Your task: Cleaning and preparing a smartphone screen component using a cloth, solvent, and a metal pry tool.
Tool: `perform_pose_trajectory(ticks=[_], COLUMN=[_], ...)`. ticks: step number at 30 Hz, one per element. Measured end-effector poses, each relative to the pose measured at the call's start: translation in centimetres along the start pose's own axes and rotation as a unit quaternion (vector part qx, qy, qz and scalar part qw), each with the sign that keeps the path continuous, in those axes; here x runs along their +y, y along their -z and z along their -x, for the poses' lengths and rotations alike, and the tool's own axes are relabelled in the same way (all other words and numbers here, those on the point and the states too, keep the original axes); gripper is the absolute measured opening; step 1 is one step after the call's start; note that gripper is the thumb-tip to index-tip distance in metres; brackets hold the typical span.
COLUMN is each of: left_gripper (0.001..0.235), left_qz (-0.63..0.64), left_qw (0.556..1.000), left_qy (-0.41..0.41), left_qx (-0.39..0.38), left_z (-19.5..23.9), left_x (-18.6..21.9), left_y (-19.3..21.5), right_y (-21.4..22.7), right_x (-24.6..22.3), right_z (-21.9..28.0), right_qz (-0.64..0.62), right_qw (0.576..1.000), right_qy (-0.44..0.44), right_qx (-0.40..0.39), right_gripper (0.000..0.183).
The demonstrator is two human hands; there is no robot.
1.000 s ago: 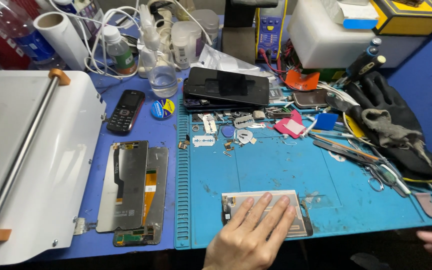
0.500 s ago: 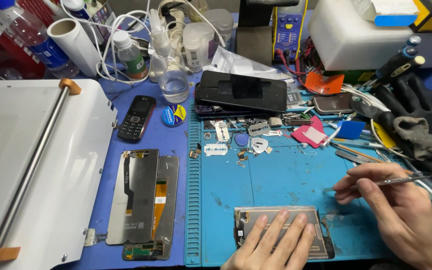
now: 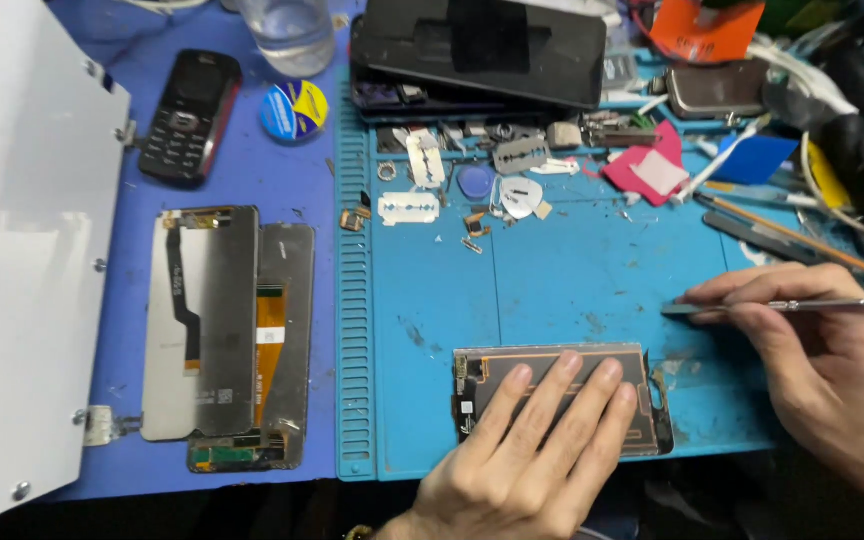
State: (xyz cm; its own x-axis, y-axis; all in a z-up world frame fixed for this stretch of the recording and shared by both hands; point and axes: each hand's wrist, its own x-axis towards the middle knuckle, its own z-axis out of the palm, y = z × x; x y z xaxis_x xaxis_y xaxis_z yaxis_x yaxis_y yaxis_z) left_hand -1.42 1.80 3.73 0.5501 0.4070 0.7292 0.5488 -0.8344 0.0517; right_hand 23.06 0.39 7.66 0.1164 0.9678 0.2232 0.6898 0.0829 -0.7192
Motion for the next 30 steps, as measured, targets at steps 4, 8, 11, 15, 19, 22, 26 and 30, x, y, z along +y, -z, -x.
perform_pose_trajectory(ticks=[4,8,11,15,19,22,26,30], left_gripper=[0.024,0.018,0.014,0.019,0.02,0.023,0.017,0.016], left_qz=[0.001,-0.047,-0.059,-0.049,0.03,0.001,0.021,0.004], left_qw=[1.0,0.999,0.998,0.996,0.988,0.983,0.984,0.987], left_qy=[0.009,0.01,0.011,-0.026,0.032,0.012,0.041,0.05], left_qx=[-0.028,-0.021,-0.03,-0.075,-0.148,-0.182,-0.175,-0.153], left_z=[0.4,0.8,0.8,1.6,2.3,2.6,2.8,2.9], left_x=[-0.1,-0.6,-1.0,-1.9,-0.9,-0.8,-0.5,-0.5], left_y=[-0.9,-2.2,-2.8,-3.0,-2.9,-3.2,-3.3,-3.5], right_y=[-0.5,-0.8,-1.2,-1.0,0.3,0.9,-0.1,0.1], right_x=[1.8,2.3,3.6,4.0,8.8,9.2,8.3,8.3], right_z=[0.3,0.1,0.3,0.1,1.0,0.5,1.0,0.8], right_qz=[-0.007,0.097,0.107,0.013,-0.004,-0.062,0.036,0.014], right_qw=[0.999,0.993,0.986,0.99,0.987,0.922,0.978,0.974], right_qy=[0.038,-0.048,-0.105,-0.003,0.019,-0.291,0.026,-0.063], right_qx=[-0.009,-0.04,-0.076,-0.14,-0.159,-0.249,-0.205,-0.218], right_gripper=[0.017,0.01,0.012,0.015,0.022,0.038,0.016,0.023])
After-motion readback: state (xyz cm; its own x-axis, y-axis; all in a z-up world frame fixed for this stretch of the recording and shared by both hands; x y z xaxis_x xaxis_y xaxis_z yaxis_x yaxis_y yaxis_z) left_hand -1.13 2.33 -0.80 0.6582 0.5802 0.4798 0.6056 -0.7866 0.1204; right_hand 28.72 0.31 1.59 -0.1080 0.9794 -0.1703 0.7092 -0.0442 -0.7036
